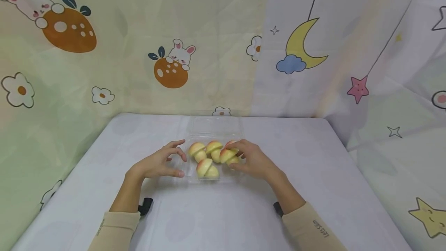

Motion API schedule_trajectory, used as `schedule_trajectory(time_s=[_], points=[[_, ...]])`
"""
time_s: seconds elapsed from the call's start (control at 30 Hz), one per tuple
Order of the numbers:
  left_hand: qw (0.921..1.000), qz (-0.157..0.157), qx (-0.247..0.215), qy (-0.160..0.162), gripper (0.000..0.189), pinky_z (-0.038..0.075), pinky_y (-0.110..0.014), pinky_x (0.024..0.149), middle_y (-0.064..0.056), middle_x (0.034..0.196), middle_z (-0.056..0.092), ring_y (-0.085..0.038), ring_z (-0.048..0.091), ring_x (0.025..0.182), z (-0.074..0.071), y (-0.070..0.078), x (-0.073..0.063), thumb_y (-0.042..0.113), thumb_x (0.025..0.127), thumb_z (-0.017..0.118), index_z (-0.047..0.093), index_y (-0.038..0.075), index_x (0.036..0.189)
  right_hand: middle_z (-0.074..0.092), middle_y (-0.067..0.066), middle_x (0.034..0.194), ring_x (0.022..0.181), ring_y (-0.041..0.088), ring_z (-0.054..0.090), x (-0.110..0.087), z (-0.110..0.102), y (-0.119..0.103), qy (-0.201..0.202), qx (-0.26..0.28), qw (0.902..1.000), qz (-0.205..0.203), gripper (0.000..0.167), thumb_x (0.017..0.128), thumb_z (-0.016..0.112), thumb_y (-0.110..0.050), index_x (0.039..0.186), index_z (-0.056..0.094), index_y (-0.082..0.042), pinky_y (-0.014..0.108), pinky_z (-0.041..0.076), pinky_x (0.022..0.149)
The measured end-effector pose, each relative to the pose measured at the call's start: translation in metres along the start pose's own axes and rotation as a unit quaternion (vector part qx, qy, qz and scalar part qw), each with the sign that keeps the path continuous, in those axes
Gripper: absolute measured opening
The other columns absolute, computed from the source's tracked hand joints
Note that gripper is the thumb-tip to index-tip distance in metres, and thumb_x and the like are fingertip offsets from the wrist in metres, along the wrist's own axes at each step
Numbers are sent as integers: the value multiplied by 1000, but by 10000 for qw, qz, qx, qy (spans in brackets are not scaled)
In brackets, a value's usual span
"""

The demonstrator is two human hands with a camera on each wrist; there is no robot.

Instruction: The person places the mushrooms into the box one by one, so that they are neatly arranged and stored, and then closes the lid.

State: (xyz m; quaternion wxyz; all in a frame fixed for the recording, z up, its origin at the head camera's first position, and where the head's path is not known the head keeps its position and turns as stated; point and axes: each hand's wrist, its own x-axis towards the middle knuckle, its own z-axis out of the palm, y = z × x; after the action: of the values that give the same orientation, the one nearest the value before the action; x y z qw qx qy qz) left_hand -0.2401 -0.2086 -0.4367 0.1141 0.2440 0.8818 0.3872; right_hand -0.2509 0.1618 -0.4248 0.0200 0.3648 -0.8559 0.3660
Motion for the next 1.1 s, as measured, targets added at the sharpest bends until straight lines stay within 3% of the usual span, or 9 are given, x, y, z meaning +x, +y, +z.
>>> schedule_trajectory(time_s=[0.23,0.43,0.77,1.1], points=[[10000,-38,-9,-2,46,39,-63,113,-11,170,19,-42,19,154,0,0,-1,42,79,89,68,17,110,64,-1,131,104,17,63,3,5,-2,-108,-295,9995,-86,51,85,86,-18,132,66,-17,47,57,87],[10000,-40,-8,-9,45,40,-63,112,-11,170,19,-43,20,154,0,0,-1,43,79,89,68,18,110,65,-2,129,109,16,62,6,8,-2,-160,-527,9981,-293,51,84,87,-15,130,67,-14,43,57,88],[10000,17,19,-4,45,39,-64,112,-11,170,18,-43,19,154,-3,3,2,42,80,89,68,17,111,63,1,131,111,20,60,5,8,-4,-270,-752,9968,17,52,84,87,-20,132,66,-15,46,54,93],[9999,-121,7,-2,45,40,-63,112,-10,170,19,-43,20,154,0,4,0,43,79,89,68,18,110,66,-4,128,111,21,56,3,10,-6,-661,-1126,9911,264,51,86,84,-29,132,66,-16,46,47,97]])
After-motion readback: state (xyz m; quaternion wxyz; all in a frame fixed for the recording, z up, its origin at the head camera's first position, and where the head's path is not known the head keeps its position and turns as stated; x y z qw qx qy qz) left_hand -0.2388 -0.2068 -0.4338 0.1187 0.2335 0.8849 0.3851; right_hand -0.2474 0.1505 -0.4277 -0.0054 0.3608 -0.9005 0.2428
